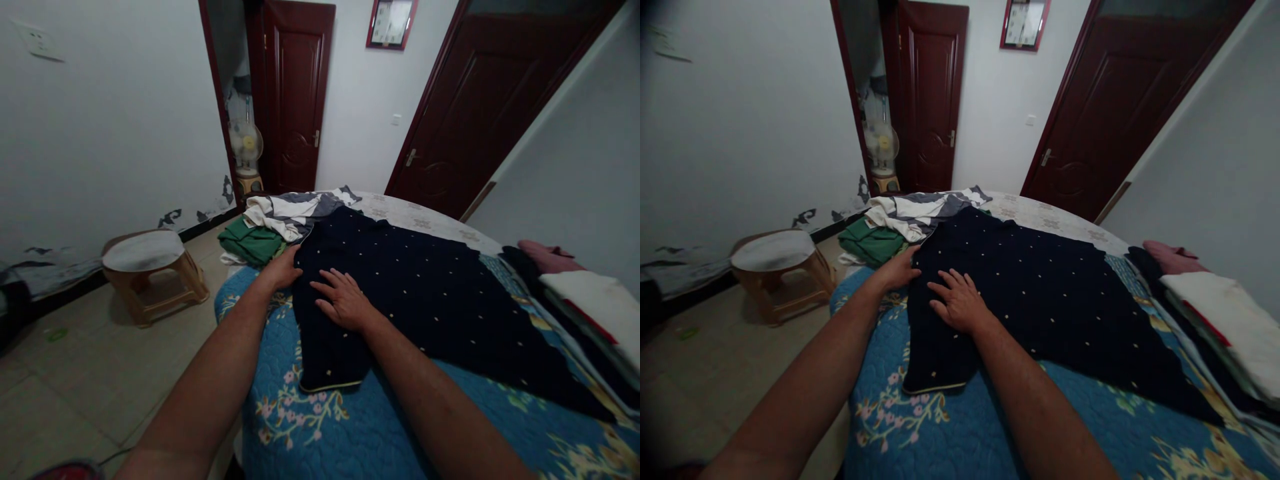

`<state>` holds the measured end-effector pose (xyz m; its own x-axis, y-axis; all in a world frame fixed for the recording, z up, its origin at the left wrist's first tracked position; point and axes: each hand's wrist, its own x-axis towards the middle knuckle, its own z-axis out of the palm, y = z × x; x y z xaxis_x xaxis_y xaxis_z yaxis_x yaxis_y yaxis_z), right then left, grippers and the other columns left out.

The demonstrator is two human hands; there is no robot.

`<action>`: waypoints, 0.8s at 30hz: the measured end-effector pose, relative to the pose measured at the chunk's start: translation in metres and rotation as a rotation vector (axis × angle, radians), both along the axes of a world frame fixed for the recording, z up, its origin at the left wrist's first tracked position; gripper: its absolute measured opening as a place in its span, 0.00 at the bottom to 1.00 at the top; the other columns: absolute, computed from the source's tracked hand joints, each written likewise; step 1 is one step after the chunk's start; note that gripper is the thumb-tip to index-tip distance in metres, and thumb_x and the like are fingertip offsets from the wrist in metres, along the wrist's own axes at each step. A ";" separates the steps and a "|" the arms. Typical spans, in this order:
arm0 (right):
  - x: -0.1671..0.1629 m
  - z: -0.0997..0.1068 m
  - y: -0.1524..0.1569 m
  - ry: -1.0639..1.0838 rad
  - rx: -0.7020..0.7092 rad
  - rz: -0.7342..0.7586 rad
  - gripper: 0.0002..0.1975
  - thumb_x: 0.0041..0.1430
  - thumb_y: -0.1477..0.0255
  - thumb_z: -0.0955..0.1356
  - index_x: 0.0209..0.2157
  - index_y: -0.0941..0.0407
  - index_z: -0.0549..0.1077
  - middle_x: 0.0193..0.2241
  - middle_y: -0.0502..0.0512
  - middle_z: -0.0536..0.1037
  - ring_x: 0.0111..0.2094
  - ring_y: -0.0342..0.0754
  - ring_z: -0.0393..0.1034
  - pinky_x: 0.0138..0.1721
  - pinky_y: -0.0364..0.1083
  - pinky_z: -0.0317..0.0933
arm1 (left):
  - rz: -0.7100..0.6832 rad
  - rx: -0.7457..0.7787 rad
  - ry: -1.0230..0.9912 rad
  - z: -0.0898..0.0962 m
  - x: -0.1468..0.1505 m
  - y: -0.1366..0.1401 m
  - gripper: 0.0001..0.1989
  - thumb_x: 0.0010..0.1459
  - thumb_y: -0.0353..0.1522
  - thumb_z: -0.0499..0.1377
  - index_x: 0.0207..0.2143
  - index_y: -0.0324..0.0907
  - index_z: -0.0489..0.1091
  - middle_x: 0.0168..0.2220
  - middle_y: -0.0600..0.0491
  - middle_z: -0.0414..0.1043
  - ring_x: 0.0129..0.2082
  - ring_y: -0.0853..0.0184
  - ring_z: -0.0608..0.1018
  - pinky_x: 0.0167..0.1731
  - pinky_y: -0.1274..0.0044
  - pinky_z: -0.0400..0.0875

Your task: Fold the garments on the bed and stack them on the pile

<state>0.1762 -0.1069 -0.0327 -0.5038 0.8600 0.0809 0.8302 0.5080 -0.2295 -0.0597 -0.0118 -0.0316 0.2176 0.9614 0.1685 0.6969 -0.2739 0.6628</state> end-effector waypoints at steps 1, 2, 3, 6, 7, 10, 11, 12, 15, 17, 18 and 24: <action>0.000 0.001 -0.001 0.009 -0.002 0.034 0.27 0.75 0.54 0.62 0.71 0.42 0.66 0.77 0.52 0.56 0.78 0.60 0.42 0.75 0.67 0.39 | 0.013 -0.008 0.054 0.001 0.000 -0.002 0.41 0.57 0.27 0.67 0.72 0.40 0.61 0.59 0.41 0.78 0.54 0.55 0.82 0.56 0.70 0.74; 0.000 0.001 -0.002 0.017 -0.006 0.065 0.26 0.75 0.55 0.62 0.71 0.42 0.68 0.76 0.51 0.57 0.78 0.60 0.42 0.75 0.67 0.40 | 0.031 -0.024 0.110 0.002 -0.001 -0.003 0.40 0.59 0.27 0.65 0.73 0.40 0.60 0.61 0.40 0.76 0.57 0.54 0.81 0.58 0.69 0.73; 0.000 0.002 -0.004 0.024 -0.010 0.091 0.26 0.75 0.55 0.62 0.70 0.42 0.69 0.76 0.50 0.57 0.78 0.60 0.43 0.75 0.67 0.40 | 0.054 -0.041 0.159 0.003 -0.001 -0.005 0.40 0.60 0.28 0.64 0.73 0.41 0.59 0.63 0.40 0.75 0.59 0.54 0.80 0.60 0.68 0.71; -0.001 0.005 -0.009 0.038 -0.022 0.144 0.25 0.75 0.56 0.63 0.69 0.42 0.71 0.76 0.51 0.59 0.78 0.61 0.43 0.75 0.68 0.40 | 0.129 -0.053 0.240 0.006 0.001 -0.011 0.37 0.64 0.31 0.62 0.73 0.45 0.59 0.63 0.40 0.75 0.62 0.53 0.78 0.61 0.66 0.70; -0.002 0.007 -0.011 0.039 -0.027 0.156 0.25 0.75 0.56 0.64 0.69 0.42 0.71 0.75 0.51 0.59 0.78 0.62 0.43 0.74 0.69 0.40 | 0.146 -0.044 0.252 0.006 0.002 -0.013 0.36 0.64 0.31 0.62 0.73 0.46 0.59 0.63 0.41 0.76 0.62 0.53 0.78 0.61 0.66 0.70; -0.006 0.009 -0.017 0.038 -0.037 0.190 0.26 0.74 0.55 0.65 0.70 0.41 0.69 0.75 0.53 0.59 0.77 0.63 0.44 0.74 0.71 0.41 | 0.171 -0.020 0.278 0.007 0.004 -0.017 0.35 0.65 0.33 0.62 0.73 0.47 0.59 0.61 0.41 0.77 0.60 0.53 0.80 0.59 0.66 0.71; -0.007 0.009 -0.020 0.041 -0.034 0.204 0.26 0.74 0.56 0.65 0.70 0.41 0.69 0.75 0.53 0.60 0.77 0.64 0.44 0.73 0.72 0.42 | 0.180 -0.018 0.282 0.007 0.005 -0.018 0.34 0.66 0.33 0.61 0.73 0.47 0.59 0.60 0.41 0.78 0.59 0.53 0.80 0.58 0.67 0.71; -0.009 0.008 -0.021 0.050 -0.028 0.218 0.26 0.73 0.56 0.65 0.69 0.41 0.70 0.75 0.53 0.61 0.77 0.64 0.45 0.73 0.73 0.42 | 0.192 -0.018 0.283 0.008 0.005 -0.018 0.34 0.66 0.34 0.61 0.73 0.47 0.59 0.59 0.41 0.79 0.58 0.54 0.81 0.57 0.67 0.71; -0.012 0.004 -0.024 0.122 0.012 0.238 0.24 0.72 0.58 0.67 0.66 0.45 0.73 0.72 0.56 0.66 0.75 0.63 0.51 0.73 0.70 0.45 | 0.251 -0.013 0.265 0.011 0.004 -0.022 0.29 0.68 0.37 0.60 0.69 0.45 0.62 0.53 0.42 0.82 0.54 0.55 0.83 0.53 0.70 0.72; -0.011 -0.001 -0.022 0.221 0.053 0.225 0.23 0.72 0.59 0.68 0.63 0.50 0.76 0.68 0.59 0.72 0.72 0.60 0.60 0.72 0.65 0.51 | 0.287 -0.009 0.260 0.013 0.002 -0.031 0.25 0.68 0.39 0.59 0.65 0.43 0.66 0.48 0.43 0.83 0.50 0.56 0.84 0.50 0.71 0.73; -0.010 -0.003 -0.020 0.277 0.077 0.208 0.22 0.72 0.60 0.68 0.62 0.52 0.76 0.65 0.60 0.75 0.69 0.57 0.64 0.71 0.62 0.55 | 0.293 -0.012 0.268 0.015 0.002 -0.037 0.23 0.68 0.41 0.59 0.62 0.43 0.68 0.47 0.43 0.83 0.49 0.56 0.84 0.48 0.71 0.73; -0.003 -0.015 -0.006 0.302 0.146 0.034 0.18 0.70 0.69 0.67 0.57 0.58 0.80 0.61 0.63 0.78 0.64 0.57 0.70 0.68 0.58 0.61 | 0.178 -0.110 0.490 0.022 0.009 -0.091 0.19 0.68 0.49 0.58 0.39 0.45 0.78 0.43 0.43 0.84 0.46 0.53 0.84 0.43 0.70 0.72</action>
<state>0.1731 -0.1125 -0.0475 -0.4667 0.8112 0.3522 0.7175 0.5802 -0.3855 -0.0511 -0.1031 -0.0098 0.0775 0.9969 -0.0159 0.9613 -0.0705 0.2662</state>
